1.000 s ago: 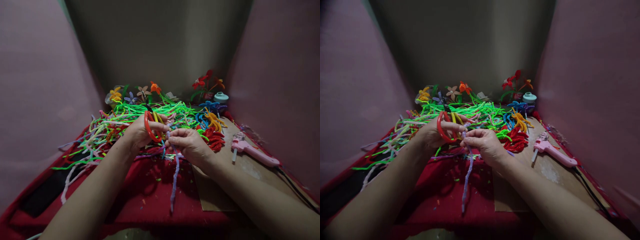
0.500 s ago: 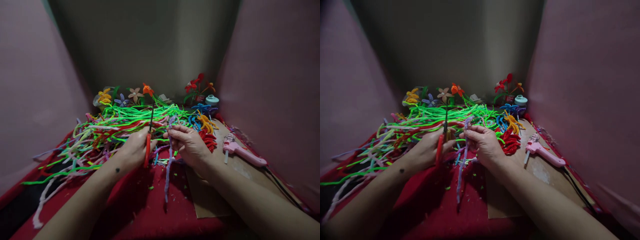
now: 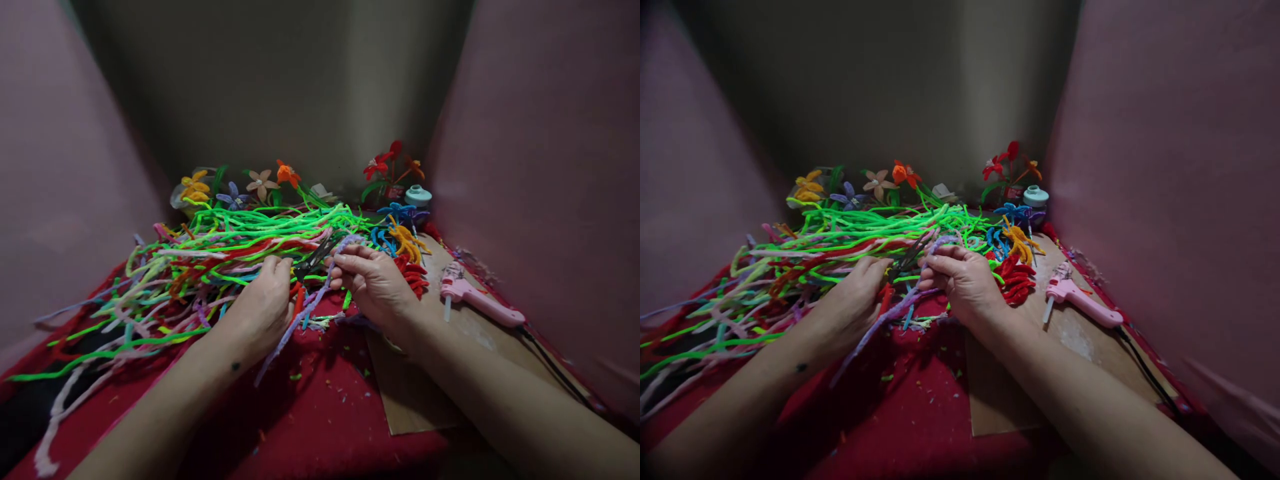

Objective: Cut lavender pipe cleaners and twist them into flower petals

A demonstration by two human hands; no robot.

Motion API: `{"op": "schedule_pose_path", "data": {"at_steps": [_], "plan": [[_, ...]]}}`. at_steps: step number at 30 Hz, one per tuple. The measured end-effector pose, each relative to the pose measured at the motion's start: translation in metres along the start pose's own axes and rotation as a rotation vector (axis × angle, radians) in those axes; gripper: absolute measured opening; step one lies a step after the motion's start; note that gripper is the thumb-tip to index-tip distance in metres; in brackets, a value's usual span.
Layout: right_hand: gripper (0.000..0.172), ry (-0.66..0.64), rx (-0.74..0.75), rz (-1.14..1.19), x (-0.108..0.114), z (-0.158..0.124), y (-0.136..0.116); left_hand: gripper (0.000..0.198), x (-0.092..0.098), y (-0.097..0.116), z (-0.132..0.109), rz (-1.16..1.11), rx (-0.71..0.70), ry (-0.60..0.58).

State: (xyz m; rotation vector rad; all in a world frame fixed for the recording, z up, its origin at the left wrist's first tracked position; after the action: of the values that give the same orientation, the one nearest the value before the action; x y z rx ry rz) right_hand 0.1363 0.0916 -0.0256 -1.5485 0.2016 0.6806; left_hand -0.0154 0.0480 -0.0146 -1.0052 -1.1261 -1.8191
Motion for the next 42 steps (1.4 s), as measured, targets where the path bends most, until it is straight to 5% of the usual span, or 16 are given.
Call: {"op": "schedule_pose_path", "data": {"at_steps": [5, 11, 16, 20, 24, 27, 31, 35, 42], "plan": [[0.019, -0.021, 0.017, -0.009, 0.003, 0.003, 0.002, 0.044, 0.003, 0.000, -0.001, -0.027, -0.025, 0.036], [0.019, 0.006, 0.136, -0.183, 0.003, 0.001, 0.000, 0.022, 0.028, 0.010, -0.001, -0.288, 0.051, 0.133], [0.018, -0.036, 0.090, -0.147, -0.002, -0.004, 0.001, 0.033, 0.012, 0.016, -0.001, -0.832, 0.153, -0.013], [0.013, -0.081, -0.031, -0.021, -0.004, -0.005, 0.004, 0.034, 0.002, 0.014, 0.000, -0.946, 0.199, 0.052], [0.008, -0.139, -0.122, 0.045, -0.008, -0.006, 0.009, 0.026, -0.001, 0.023, -0.001, -1.108, 0.271, -0.122], [0.010, -0.145, -0.102, 0.036, -0.009, -0.007, 0.008, 0.018, 0.000, 0.027, -0.002, -1.002, 0.235, -0.187], [0.012, -0.132, -0.012, -0.001, -0.009, -0.007, 0.002, 0.011, 0.010, 0.020, -0.004, -0.434, 0.067, 0.006], [0.012, -0.073, 0.027, -0.018, -0.007, -0.007, 0.000, 0.032, 0.010, 0.014, -0.008, -0.129, -0.079, 0.052], [0.017, -0.018, 0.058, -0.032, -0.006, -0.005, 0.000, 0.046, 0.001, 0.024, -0.013, 0.151, -0.122, 0.033]]}}
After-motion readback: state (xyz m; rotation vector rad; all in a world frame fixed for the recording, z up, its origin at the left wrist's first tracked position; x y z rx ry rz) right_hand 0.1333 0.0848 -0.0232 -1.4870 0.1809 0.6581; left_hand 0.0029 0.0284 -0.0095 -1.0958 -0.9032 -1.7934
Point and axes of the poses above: each hand's wrist, its own z-axis towards the middle knuckle, its own x-axis out of the back of the hand, y = z × x, the point moved 3 cm from there along z, towards the middle knuckle, and after that the axes turned 7 degrees about -z, right-handed, at the moved point
